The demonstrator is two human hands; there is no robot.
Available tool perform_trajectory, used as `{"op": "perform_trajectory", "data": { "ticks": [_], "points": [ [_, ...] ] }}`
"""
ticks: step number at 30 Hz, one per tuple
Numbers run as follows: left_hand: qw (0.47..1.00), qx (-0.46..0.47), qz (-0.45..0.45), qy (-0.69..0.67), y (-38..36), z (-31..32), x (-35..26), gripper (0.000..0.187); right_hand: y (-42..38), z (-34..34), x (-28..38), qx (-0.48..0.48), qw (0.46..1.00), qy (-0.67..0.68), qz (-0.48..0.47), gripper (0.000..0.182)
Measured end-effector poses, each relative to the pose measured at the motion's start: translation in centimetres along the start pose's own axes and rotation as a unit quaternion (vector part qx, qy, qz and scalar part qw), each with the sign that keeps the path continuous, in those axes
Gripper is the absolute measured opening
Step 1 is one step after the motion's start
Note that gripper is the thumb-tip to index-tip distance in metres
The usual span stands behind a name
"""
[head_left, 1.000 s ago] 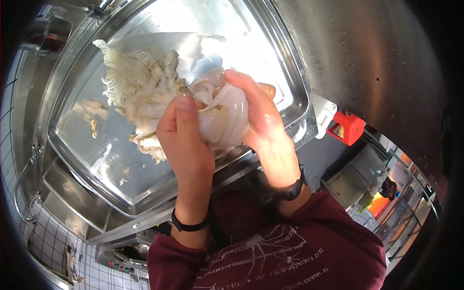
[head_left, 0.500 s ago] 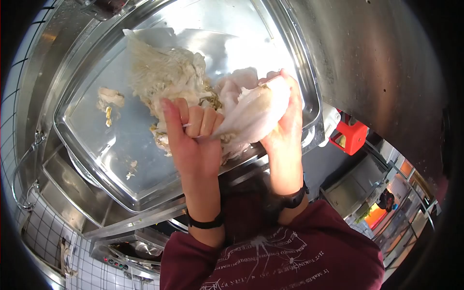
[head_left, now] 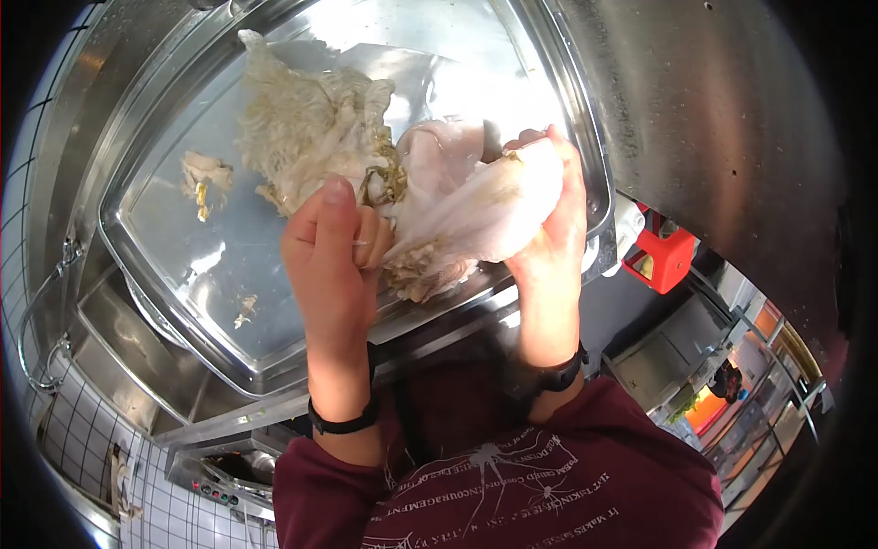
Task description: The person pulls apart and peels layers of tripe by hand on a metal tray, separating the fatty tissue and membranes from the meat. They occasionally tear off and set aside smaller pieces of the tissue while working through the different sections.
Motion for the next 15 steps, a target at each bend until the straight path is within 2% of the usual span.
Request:
{"op": "perform_trajectory", "data": {
  "ticks": [7,8,10,11,12,13,14,15],
  "points": [
    [0.999,-0.003,0.038,0.014,-0.8,-1.7,-1.8,0.042,0.0,-1.5,-2.3,-0.075,0.973,0.202,0.087,0.021],
    [0.997,-0.016,0.049,0.061,-1.0,-2.1,-2.1,0.039,-0.1,-1.2,-2.0,-0.075,0.973,0.202,0.087,0.021],
    [0.992,-0.026,0.062,0.102,-1.0,-2.6,-2.5,0.035,-0.9,0.8,-1.9,-0.08,0.921,0.343,0.166,0.023],
    [0.957,-0.006,0.108,0.27,-1.0,-2.0,-3.2,0.029,-1.1,1.1,-1.6,-0.08,0.923,0.339,0.162,0.023],
    [0.891,0.013,0.152,0.427,-1.0,-0.9,-3.7,0.023,-1.3,1.8,-1.1,-0.051,0.942,0.296,0.147,0.024],
    [0.869,0.015,0.126,0.479,-1.0,-0.6,-3.7,0.012,-1.4,2.1,-0.7,-0.024,0.958,0.253,0.134,0.027],
    [0.87,0.016,0.125,0.476,-0.5,0.1,-4.0,0.012,-1.3,1.4,-0.8,-0.025,0.959,0.25,0.133,0.027],
    [0.769,-0.006,0.243,0.591,-0.4,1.9,-5.7,0.013,-1.2,1.8,-1.0,0.049,0.961,0.238,0.133,0.026]
  ]
}}
Point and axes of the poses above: each hand's wrist, its own y-axis towards the middle knuckle, its own z-axis out of the palm, x = y × z, the point moved 8 cm from there along y, towards the middle knuckle, and after that the axes turned 3 degrees about -y, right-handed, at the moved point
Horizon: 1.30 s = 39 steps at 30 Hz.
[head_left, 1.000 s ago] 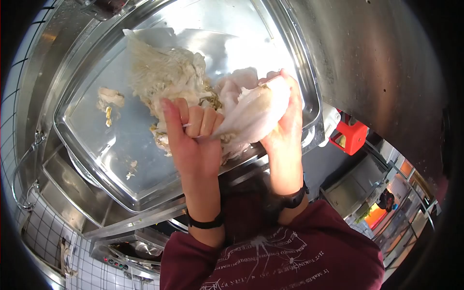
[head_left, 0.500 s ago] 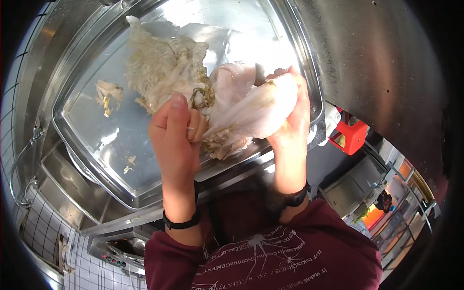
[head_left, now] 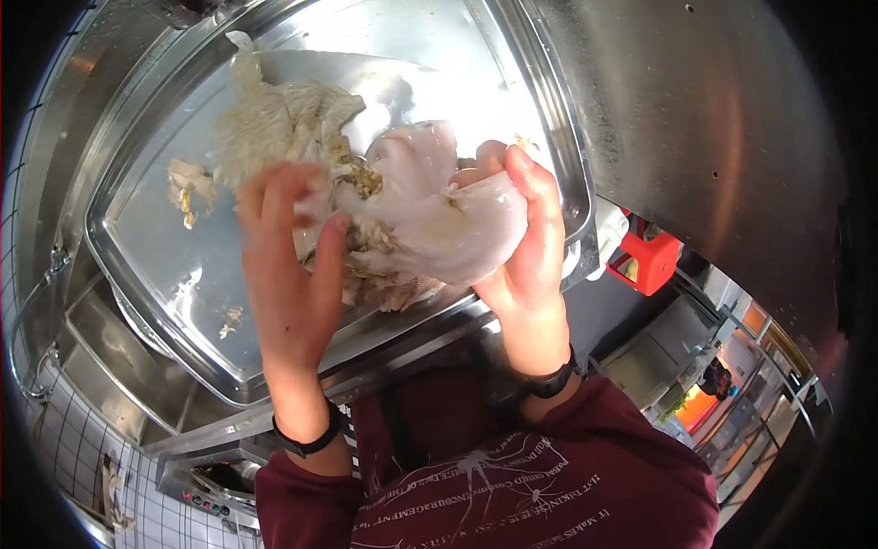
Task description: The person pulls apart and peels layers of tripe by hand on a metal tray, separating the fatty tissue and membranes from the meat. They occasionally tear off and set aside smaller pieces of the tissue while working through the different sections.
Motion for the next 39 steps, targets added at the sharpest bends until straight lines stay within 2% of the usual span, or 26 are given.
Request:
{"op": "perform_trajectory", "data": {
  "ticks": [1,2,4,5,7,8,11,13,15,17,19,20,22,23,25,30,32,33,36,38,39],
  "points": [
    [0.981,-0.059,0.102,0.155,0.5,-0.8,-2.2,0.016,0.0,0.9,-0.4,0.07,0.997,-0.02,0.019,0.03],
    [0.98,-0.06,0.103,0.157,0.9,-1.3,-2.9,0.016,-0.1,1.1,-0.5,0.06,0.998,-0.023,0.02,0.03],
    [0.985,-0.049,0.145,0.083,1.1,-1.4,-4.8,0.028,0.2,0.9,-0.3,0.087,0.996,-0.031,0.018,0.031],
    [0.985,-0.05,0.143,0.083,0.9,-1.2,-5.1,0.028,0.1,1.0,-0.2,0.11,0.993,-0.039,0.017,0.031],
    [0.991,0.067,0.051,-0.102,0.8,0.8,-4.2,0.024,-0.1,1.2,-0.1,0.108,0.993,-0.056,0.011,0.032],
    [0.991,0.066,0.051,-0.101,0.9,0.7,-4.2,0.024,-0.1,1.3,0.1,0.106,0.992,-0.072,0.002,0.033],
    [0.981,-0.133,-0.089,-0.106,1.3,-1.8,-1.5,0.017,-0.1,0.6,0.2,0.111,0.992,-0.065,0.016,0.034],
    [0.982,-0.146,-0.084,-0.082,1.4,-2.5,-0.2,0.019,0.0,0.4,0.3,0.124,0.991,-0.057,0.013,0.034],
    [0.98,-0.171,-0.04,-0.088,1.6,-3.5,0.3,0.021,-0.2,0.5,0.3,0.139,0.989,-0.047,0.01,0.034],
    [0.971,-0.173,0.019,-0.166,1.9,-4.5,-0.7,0.023,-0.3,0.1,0.2,0.099,0.993,-0.06,0.018,0.033],
    [0.966,-0.009,0.054,-0.251,2.0,-1.8,-3.0,0.024,-0.3,0.6,0.2,0.104,0.993,-0.051,0.015,0.033],
    [0.967,-0.01,0.051,-0.249,1.8,-1.5,-3.5,0.024,-0.3,1.0,0.1,0.113,0.993,-0.041,0.014,0.032],
    [0.952,0.22,0.016,-0.213,1.2,2.9,-4.8,0.013,-0.3,1.2,0.1,0.122,0.992,-0.028,0.004,0.033],
    [0.952,0.219,0.017,-0.213,1.1,3.1,-4.9,0.013,-0.2,1.2,0.4,0.129,0.991,-0.017,-0.008,0.033],
    [0.945,0.145,-0.069,-0.284,0.7,3.3,-3.6,0.008,-0.3,1.0,0.8,0.127,0.991,-0.028,0.004,0.032],
    [0.96,0.112,-0.008,-0.258,0.6,3.4,-3.8,0.009,0.0,0.6,0.5,0.131,0.991,-0.031,0.018,0.029],
    [0.95,0.065,0.051,-0.3,0.7,2.6,-4.3,0.007,0.2,0.5,0.3,0.126,0.992,0.007,0.03,0.028],
    [0.95,0.065,0.052,-0.301,0.6,2.6,-4.3,0.007,0.2,0.6,0.4,0.126,0.992,0.007,0.03,0.028],
    [0.921,0.092,0.026,-0.377,0.0,3.0,-4.5,0.005,0.1,0.6,0.0,0.106,0.993,0.013,0.048,0.028],
    [0.868,0.088,-0.012,-0.489,-0.2,3.5,-4.1,0.008,0.2,0.1,-0.7,0.064,0.995,0.044,0.068,0.026],
    [0.868,0.088,-0.011,-0.489,-0.1,3.7,-4.3,0.008,0.0,0.4,-0.7,0.064,0.995,0.043,0.067,0.026]
  ]
}}
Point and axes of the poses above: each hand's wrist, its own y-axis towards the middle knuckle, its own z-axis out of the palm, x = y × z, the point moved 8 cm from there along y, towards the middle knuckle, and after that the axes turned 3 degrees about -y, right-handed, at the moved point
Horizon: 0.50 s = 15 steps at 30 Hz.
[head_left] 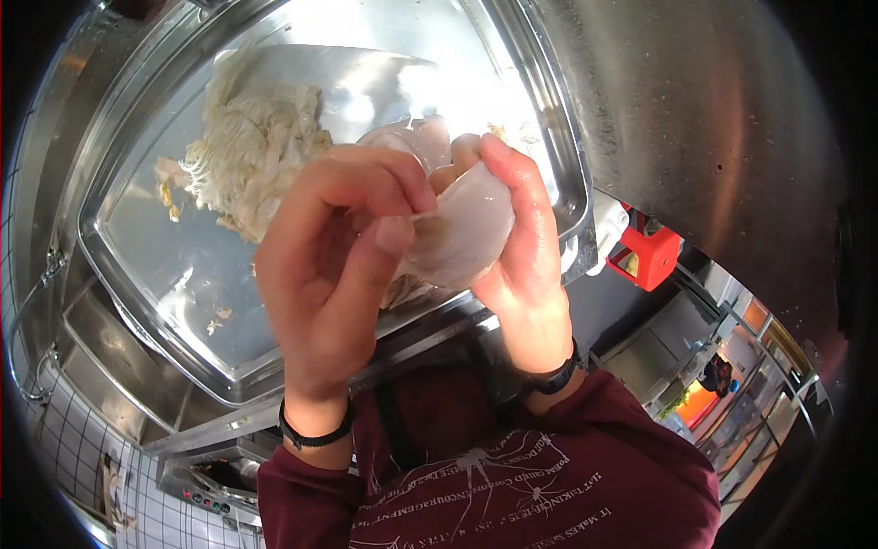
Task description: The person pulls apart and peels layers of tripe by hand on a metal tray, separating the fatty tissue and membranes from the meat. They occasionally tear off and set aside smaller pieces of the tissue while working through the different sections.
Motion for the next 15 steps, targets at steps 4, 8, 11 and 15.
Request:
{"op": "perform_trajectory", "data": {
  "ticks": [4,8,11,15],
  "points": [
    [0.999,-0.033,-0.004,-0.011,0.4,0.0,0.3,0.008,-0.5,-0.2,-0.2,-0.081,0.996,-0.023,0.006,0.027],
    [0.992,-0.025,-0.042,0.116,0.8,0.3,0.7,0.003,-0.6,-0.2,-0.1,-0.071,0.994,-0.08,-0.002,0.029],
    [0.987,0.008,-0.072,0.14,0.9,0.2,1.0,0.003,-0.9,0.4,-0.4,-0.06,0.996,-0.062,0.024,0.032],
    [0.986,0.001,-0.105,0.131,-0.1,-0.4,1.2,0.003,-0.9,-0.5,-0.4,-0.136,0.989,-0.03,0.052,0.022]
  ]
}}
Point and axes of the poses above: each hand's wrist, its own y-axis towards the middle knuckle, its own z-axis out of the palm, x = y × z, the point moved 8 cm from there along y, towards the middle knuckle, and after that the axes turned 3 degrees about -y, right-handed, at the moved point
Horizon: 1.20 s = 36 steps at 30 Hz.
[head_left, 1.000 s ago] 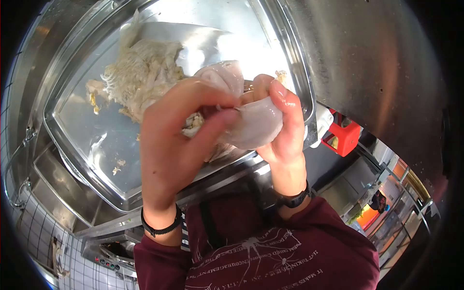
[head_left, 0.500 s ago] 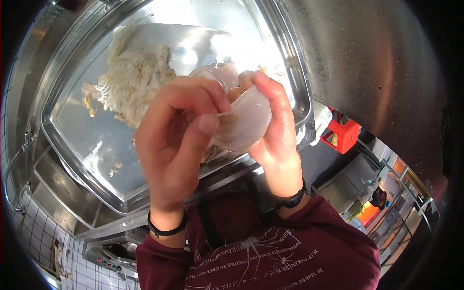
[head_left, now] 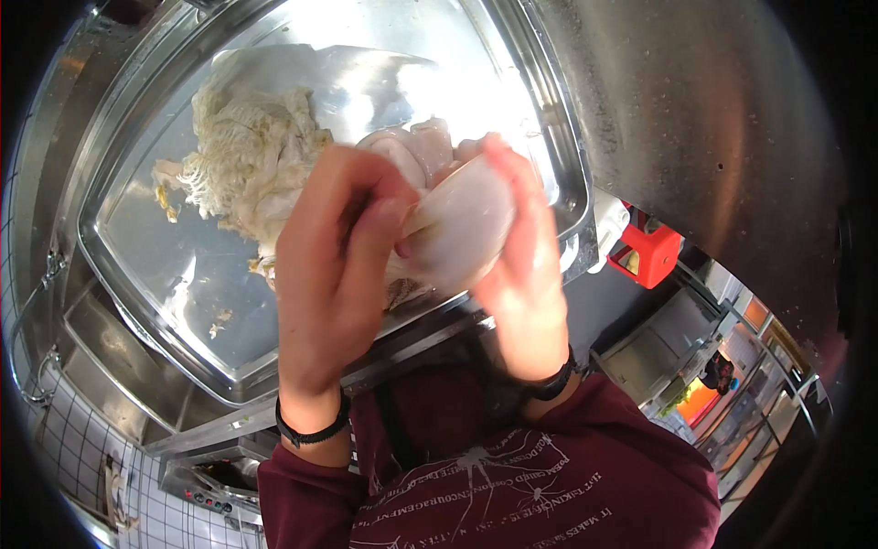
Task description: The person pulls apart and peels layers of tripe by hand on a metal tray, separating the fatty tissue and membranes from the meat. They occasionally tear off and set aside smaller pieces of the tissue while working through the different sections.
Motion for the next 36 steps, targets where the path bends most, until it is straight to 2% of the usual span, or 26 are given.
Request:
{"op": "perform_trajectory", "data": {
  "ticks": [2,3,6,8,9,11,12,14,15,16,17,18,22,24,28,30,31,33,34,36],
  "points": [
    [0.997,-0.037,-0.02,-0.06,-1.5,-1.4,1.2,0.003,1.6,-1.7,2.8,0.056,0.987,0.134,-0.075,0.022],
    [0.997,-0.034,-0.021,-0.061,-2.3,-2.2,1.8,0.003,2.2,-2.3,4.3,0.049,0.991,0.082,-0.096,0.021],
    [0.994,-0.083,-0.018,-0.069,-3.9,-5.0,2.7,0.005,2.2,-2.5,5.8,0.058,0.989,0.088,-0.102,0.021],
    [0.992,-0.059,-0.111,0.03,-4.1,-5.1,3.5,0.008,2.1,-0.5,5.4,0.142,0.985,0.045,-0.089,0.021],
    [0.992,-0.063,-0.109,0.029,-3.7,-5.1,2.8,0.008,1.9,0.1,5.1,0.145,0.985,0.042,-0.087,0.021],
    [0.976,-0.028,-0.067,0.208,-2.1,-4.0,0.5,0.016,1.3,0.0,4.4,0.07,0.992,-0.012,-0.106,0.021],
    [0.976,-0.032,-0.066,0.205,-1.4,-3.3,0.0,0.016,1.1,-0.3,4.3,0.045,0.991,-0.055,-0.112,0.024],
    [0.974,-0.026,0.033,0.223,0.0,-1.4,-1.9,0.02,0.7,-0.3,4.0,0.034,0.987,-0.097,-0.12,0.026],
    [0.974,-0.029,0.033,0.223,0.4,-0.8,-1.9,0.02,0.7,-0.3,4.1,0.021,0.982,-0.133,-0.13,0.028],
    [0.972,-0.014,0.069,0.225,0.6,0.3,-2.3,0.018,0.6,-0.3,4.1,0.023,0.982,-0.134,-0.128,0.028],
    [0.968,0.002,0.106,0.228,0.8,1.1,-2.8,0.016,0.5,0.5,4.2,0.085,0.977,-0.143,-0.133,0.028],
    [0.969,-0.001,0.106,0.223,0.9,1.4,-2.5,0.014,0.1,1.3,4.2,0.145,0.968,-0.151,-0.137,0.034],
    [0.983,0.034,0.074,0.162,1.1,1.1,-1.1,0.013,0.2,0.9,3.5,0.185,0.967,-0.137,-0.109,0.036],
    [0.97,0.067,0.127,0.197,1.0,1.5,-1.8,0.01,0.3,0.5,3.1,0.161,0.975,-0.124,-0.094,0.035],
    [0.949,0.072,0.127,0.28,0.7,1.4,-2.0,0.009,0.1,0.6,2.9,0.193,0.974,-0.088,-0.079,0.032],
    [0.913,0.044,0.159,0.374,0.3,1.2,-2.0,0.011,-0.2,0.2,2.2,0.13,0.982,-0.112,-0.085,0.027],
    [0.913,0.044,0.159,0.374,0.3,1.2,-1.8,0.011,-0.4,0.6,1.8,0.131,0.982,-0.111,-0.084,0.027],
    [0.908,-0.005,0.17,0.384,0.2,0.8,-1.7,0.012,-1.1,1.2,2.2,0.113,0.971,-0.155,-0.141,0.023],
    [0.907,-0.007,0.169,0.385,0.2,0.8,-1.5,0.012,-1.4,1.4,2.1,0.077,0.964,-0.197,-0.16,0.021],
    [0.938,-0.059,0.14,0.311,0.2,0.0,-0.9,0.018,-1.6,1.1,1.7,0.087,0.957,-0.214,-0.176,0.021]
  ]
}}
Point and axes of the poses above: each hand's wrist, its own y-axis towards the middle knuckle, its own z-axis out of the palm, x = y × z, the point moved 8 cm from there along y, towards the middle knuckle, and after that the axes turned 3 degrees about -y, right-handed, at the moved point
